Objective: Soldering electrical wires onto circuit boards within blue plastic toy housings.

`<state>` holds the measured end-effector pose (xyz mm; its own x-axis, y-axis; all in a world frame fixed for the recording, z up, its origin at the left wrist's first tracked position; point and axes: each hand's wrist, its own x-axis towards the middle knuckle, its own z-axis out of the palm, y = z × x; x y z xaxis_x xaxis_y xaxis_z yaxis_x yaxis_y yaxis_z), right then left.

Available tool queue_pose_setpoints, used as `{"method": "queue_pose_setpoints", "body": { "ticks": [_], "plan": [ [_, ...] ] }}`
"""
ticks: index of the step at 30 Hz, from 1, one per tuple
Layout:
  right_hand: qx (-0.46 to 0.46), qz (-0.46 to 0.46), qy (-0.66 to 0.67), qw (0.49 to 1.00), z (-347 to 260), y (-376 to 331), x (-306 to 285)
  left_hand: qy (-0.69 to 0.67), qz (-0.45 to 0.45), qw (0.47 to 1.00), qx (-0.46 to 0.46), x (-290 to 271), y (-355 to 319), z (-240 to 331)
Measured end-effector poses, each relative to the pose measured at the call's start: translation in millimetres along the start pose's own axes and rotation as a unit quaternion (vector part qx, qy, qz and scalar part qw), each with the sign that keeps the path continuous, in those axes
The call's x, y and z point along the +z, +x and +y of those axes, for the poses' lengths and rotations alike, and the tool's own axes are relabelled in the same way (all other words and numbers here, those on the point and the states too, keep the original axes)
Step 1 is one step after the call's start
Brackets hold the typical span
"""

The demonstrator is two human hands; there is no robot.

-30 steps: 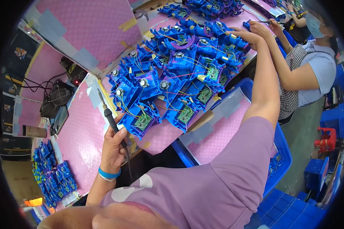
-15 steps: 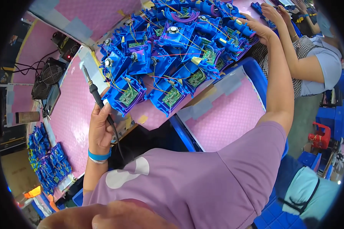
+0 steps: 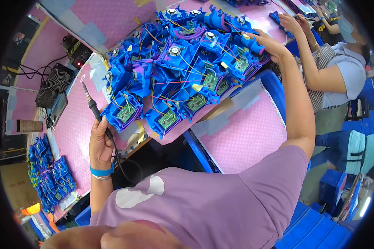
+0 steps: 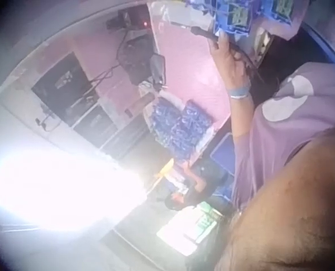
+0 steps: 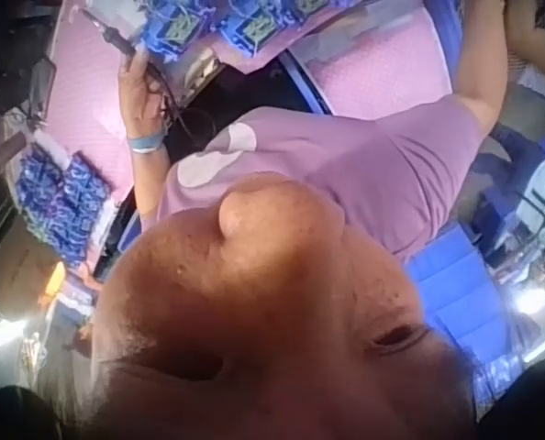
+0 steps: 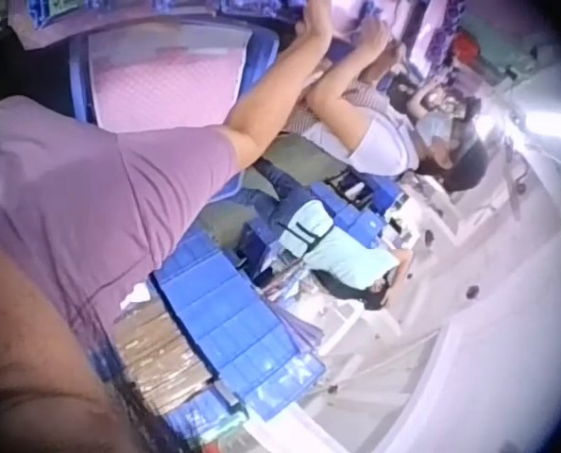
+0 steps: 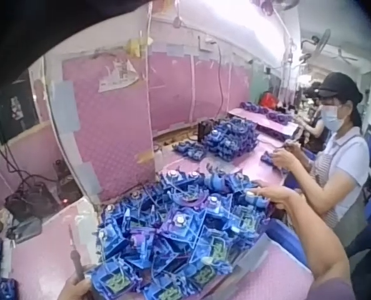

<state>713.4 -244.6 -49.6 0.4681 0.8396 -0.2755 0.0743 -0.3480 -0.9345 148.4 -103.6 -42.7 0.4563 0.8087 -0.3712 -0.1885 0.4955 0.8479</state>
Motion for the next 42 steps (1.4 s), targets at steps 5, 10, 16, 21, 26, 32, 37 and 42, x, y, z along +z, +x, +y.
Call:
{"method": "queue_pose_setpoints", "body": {
  "ticks": [5,10,16,21,26,32,37,42],
  "plan": [
    [-0.020,0.037,-0.108,0.993,-6,2,5,-0.007,0.039,0.999,0.013,-2,-7,-3],
    [-0.067,0.044,-0.107,0.991,4,27,-40,0.046,0.139,0.987,0.063,-2,-10,13],
    [-0.264,0.008,0.148,0.953,30,79,-49,0.091,0.091,0.986,0.106,12,16,27],
    [-0.309,-0.123,0.071,0.940,29,132,-49,0.033,0.045,0.997,0.054,24,31,16],
    [-0.214,-0.166,0.157,0.950,-23,78,24,-0.004,0.038,0.998,0.044,16,23,4],
    [-0.218,-0.198,0.117,0.948,-31,87,31,-0.083,0.076,0.993,0.033,31,13,5],
    [-0.249,-0.172,0.002,0.953,-54,86,42,-0.036,0.127,0.989,0.063,40,7,13],
    [-0.207,-0.183,0.087,0.957,-67,74,55,0.029,0.228,0.958,0.170,21,-16,21]
  ]
}}
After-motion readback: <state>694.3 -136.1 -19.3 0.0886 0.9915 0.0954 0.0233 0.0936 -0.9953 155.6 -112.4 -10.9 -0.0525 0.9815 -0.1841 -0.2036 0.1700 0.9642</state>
